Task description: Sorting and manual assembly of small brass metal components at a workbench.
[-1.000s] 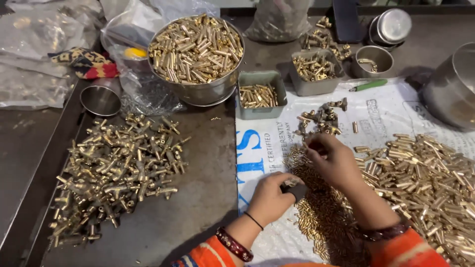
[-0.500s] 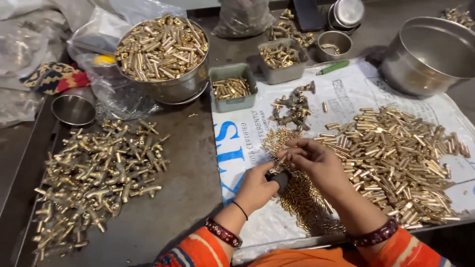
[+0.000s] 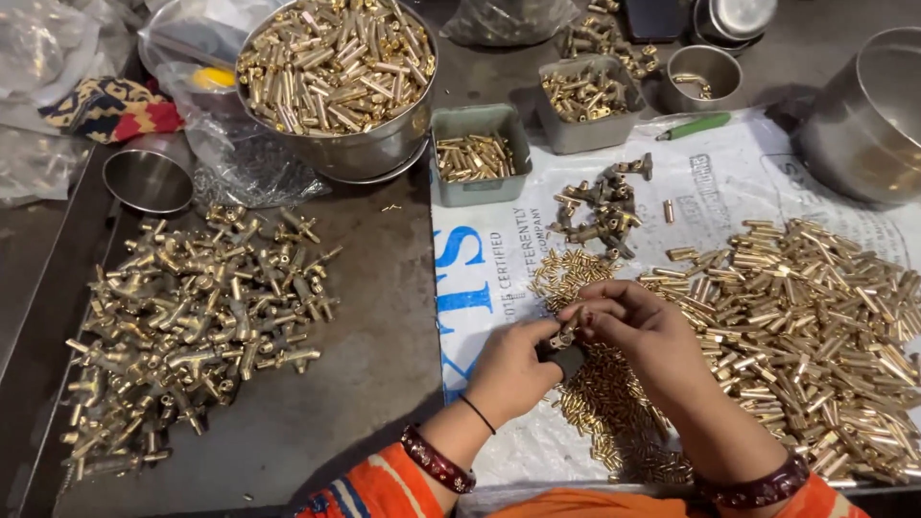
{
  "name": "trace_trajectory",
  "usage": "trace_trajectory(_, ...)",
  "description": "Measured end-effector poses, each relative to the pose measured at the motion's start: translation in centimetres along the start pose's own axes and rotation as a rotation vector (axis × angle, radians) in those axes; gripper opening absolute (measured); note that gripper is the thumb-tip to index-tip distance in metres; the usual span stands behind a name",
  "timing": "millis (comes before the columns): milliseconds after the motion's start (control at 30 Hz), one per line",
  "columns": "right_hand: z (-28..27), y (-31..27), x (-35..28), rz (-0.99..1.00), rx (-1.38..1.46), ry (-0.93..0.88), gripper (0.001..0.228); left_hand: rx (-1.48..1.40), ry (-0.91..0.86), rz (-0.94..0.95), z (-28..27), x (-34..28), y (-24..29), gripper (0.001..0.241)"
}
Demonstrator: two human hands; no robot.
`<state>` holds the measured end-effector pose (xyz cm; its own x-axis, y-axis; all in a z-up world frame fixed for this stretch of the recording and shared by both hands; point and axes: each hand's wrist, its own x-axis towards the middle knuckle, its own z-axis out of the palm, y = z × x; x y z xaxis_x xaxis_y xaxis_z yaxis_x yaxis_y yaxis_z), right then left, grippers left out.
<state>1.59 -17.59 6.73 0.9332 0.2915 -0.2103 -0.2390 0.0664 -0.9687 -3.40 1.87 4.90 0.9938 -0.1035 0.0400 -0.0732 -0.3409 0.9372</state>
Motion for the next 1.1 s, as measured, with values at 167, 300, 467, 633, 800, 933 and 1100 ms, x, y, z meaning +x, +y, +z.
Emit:
trace_trajectory(167,1.9,-1.1,-1.4,-0.103,-0.195,0.034,0.028,0.018,0.069,0.125,0.3,-0.1,-1.3,0.041)
trace_trajectory(300,3.2,-1.3,-3.5,-0.473,-0.639,0.069,0.025,-0.028,-0.039,-0.052,0.3,-0.2,-1.5,0.030)
trace_trajectory(467,1.6,-2.0,-3.0,-0.258,-0.296,-0.059,0.033,-0.492,-0.282,-0.093,1.4,0.1,-3.9,0.018)
trace_trajectory(633,0.6,-2.1,-2.2,-0.171,-0.183,-0.241,0.034,-0.685,-0.416,-0.129,0.4,-0.3,-2.2,0.012)
trace_trajectory(800,2.1,-1.1,-2.9,-0.354,-0.433,-0.067,0.042,-0.849,-0.282,-0.291,-0.4,0.4,-2.5,0.027)
trace_trajectory(933,0.3,-0.7,-1.8,-0.259,-0.513,0.141,0.031,-0.934,-0.106,-0.321,-2.2,0.9,-1.4,0.046)
trace_trajectory(1100,2.8,-1.5,-4.0,-0.432,-1.249,-0.213,0.031,-0.881,-0.003,-0.250,-2.9,1.0,-0.8,0.037)
